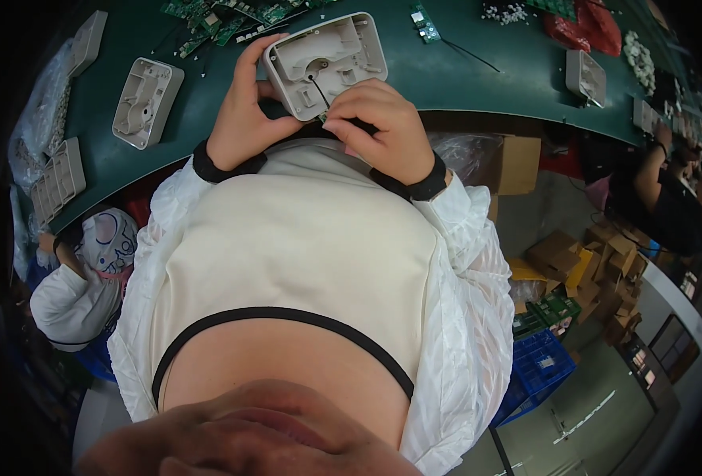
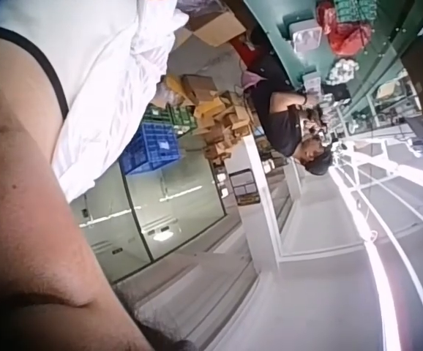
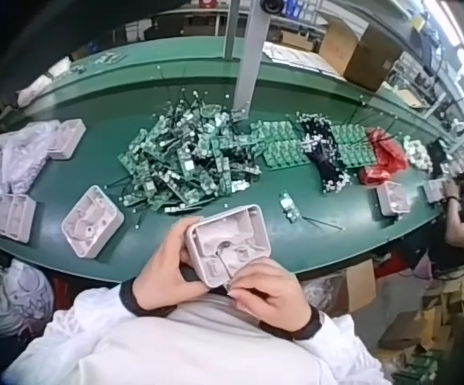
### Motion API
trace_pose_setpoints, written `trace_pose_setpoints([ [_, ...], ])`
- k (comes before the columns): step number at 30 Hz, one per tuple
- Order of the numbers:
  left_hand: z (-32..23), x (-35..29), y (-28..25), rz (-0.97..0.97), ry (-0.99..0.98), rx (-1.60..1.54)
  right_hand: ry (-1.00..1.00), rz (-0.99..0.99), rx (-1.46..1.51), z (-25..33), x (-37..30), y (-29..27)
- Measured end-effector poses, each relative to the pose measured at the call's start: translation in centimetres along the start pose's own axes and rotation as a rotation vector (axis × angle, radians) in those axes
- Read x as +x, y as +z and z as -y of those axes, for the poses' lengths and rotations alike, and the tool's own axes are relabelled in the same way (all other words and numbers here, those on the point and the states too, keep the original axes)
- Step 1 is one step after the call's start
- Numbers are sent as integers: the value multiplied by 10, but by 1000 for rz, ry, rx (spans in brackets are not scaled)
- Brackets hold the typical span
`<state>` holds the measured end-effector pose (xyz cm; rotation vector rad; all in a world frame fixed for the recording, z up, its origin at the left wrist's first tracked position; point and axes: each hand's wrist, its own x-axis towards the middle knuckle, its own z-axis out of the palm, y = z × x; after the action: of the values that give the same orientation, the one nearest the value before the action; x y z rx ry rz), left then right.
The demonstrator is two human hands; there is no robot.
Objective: Assembling electronic devices by installing PCBs into plastic housings and connecting internal wires.
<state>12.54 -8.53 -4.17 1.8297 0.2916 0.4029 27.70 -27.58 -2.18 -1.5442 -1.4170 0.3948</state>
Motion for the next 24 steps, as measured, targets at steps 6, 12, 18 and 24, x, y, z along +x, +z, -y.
trace_pose_setpoints([
  [6, 5, -1, 1, -49, 61, 2, 384, -136, 233, 17, 3, 12],
  [12, 3, -4, 4, -60, 32, -43, 534, -59, 307, 18, 4, 10],
  [18, 3, 0, 2, -41, 16, -35, 344, -56, 90, 15, 6, 8],
  [24, 3, -1, 3, -14, 22, -111, 189, -159, -21, 18, 10, 14],
])
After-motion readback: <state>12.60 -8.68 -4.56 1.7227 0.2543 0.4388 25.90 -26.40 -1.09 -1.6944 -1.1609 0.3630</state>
